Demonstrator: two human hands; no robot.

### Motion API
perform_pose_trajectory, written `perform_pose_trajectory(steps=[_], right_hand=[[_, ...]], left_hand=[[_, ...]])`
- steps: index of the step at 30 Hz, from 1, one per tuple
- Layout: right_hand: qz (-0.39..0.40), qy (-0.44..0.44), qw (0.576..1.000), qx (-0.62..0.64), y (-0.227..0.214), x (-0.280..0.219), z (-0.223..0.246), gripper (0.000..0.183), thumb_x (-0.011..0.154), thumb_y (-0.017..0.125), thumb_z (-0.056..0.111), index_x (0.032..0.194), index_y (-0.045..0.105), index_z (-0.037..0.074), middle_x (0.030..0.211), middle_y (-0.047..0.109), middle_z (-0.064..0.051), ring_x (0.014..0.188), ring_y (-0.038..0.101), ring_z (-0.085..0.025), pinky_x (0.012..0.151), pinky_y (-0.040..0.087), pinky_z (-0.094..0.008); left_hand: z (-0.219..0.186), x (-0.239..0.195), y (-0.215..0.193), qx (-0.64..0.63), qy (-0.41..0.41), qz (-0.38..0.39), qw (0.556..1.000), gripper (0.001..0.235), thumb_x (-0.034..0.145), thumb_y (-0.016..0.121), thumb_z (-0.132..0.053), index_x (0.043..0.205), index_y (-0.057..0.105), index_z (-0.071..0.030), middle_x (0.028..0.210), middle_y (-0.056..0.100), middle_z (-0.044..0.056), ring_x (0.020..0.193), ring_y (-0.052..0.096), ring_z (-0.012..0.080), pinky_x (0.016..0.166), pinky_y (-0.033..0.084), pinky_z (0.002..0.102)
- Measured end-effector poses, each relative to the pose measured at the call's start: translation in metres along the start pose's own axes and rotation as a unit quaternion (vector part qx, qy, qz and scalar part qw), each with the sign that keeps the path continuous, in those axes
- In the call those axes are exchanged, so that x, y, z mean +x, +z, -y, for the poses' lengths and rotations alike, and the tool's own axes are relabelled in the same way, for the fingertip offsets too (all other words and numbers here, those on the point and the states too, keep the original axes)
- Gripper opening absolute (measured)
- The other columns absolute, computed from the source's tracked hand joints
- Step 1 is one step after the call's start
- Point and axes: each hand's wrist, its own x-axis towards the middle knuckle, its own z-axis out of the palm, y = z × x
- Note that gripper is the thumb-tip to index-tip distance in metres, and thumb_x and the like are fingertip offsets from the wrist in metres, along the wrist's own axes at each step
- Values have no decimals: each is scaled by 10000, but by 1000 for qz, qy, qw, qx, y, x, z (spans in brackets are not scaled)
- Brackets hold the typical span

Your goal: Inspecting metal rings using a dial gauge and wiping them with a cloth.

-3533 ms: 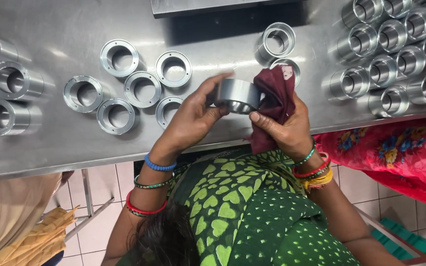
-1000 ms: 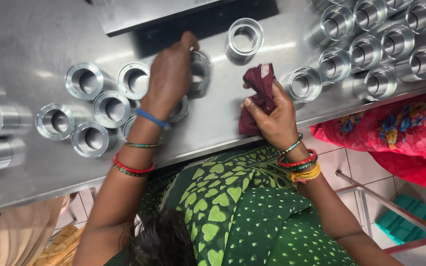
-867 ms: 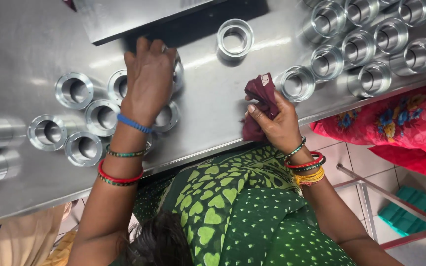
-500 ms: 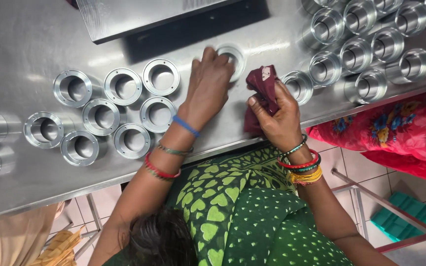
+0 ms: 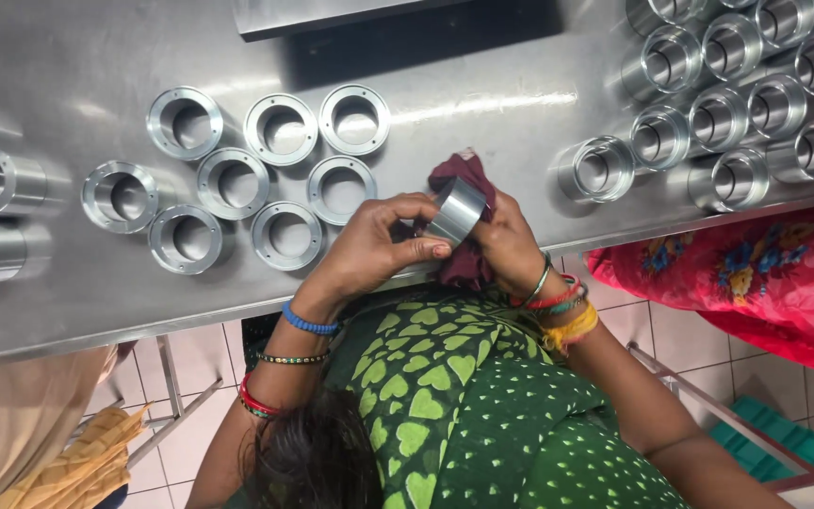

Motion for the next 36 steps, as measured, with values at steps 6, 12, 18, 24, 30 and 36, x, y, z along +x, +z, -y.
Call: perform_pose_trajectory(steps=[6,12,18,24,30,36], right_hand=[[-42,-200,909,-365,23,-15,31,383,836,623,-31,1214,581,16,1280,682,-151,1140,681,-218,942,566,-329],[-53,78,991,95,12,-9,13,375,930,520,-48,1291,622,-31,1148,717,-125,1015,709,-206,872,584,-331],[-49,-127,931,-337,15,18,41,360,860,618,-8,1215,644,-58,1097,715,-184,986,712,-295,870,558,-398],[-53,-146,821,-550,20,51,44,266,837,720,56,1092,703,-15,964,718,-205,851,708,-345,753,551,-422],[-70,-54,943,-319,5,58,84,210,921,779,95,1112,716,35,923,734,-92,713,683,-167,613,539,-314],[-96,-161,966,-180,-59,58,84,202,1049,787,-1,1217,674,-2,1114,742,-70,976,724,-136,895,583,-262]], left_hand=[[1,4,7,-24,-77,0,997,321,794,848,-315,1007,761,-91,960,741,-18,904,654,84,858,538,311],[5,-2,0,110,125,-23,986,332,798,854,-361,972,804,-83,966,747,22,974,603,198,902,507,351],[4,-22,-12,171,89,-112,975,449,859,796,-294,1212,650,-59,1114,669,109,932,633,236,830,542,362],[-23,-62,-48,180,111,-179,961,264,971,703,-192,1209,708,-79,1147,718,92,972,703,217,777,573,341],[-33,-107,-76,242,46,-281,928,174,974,671,-121,1132,729,-78,1143,723,87,977,681,239,807,545,380],[-20,-128,-78,330,72,-386,858,142,979,687,-31,1104,734,-78,1220,683,85,1236,581,304,1041,481,430]])
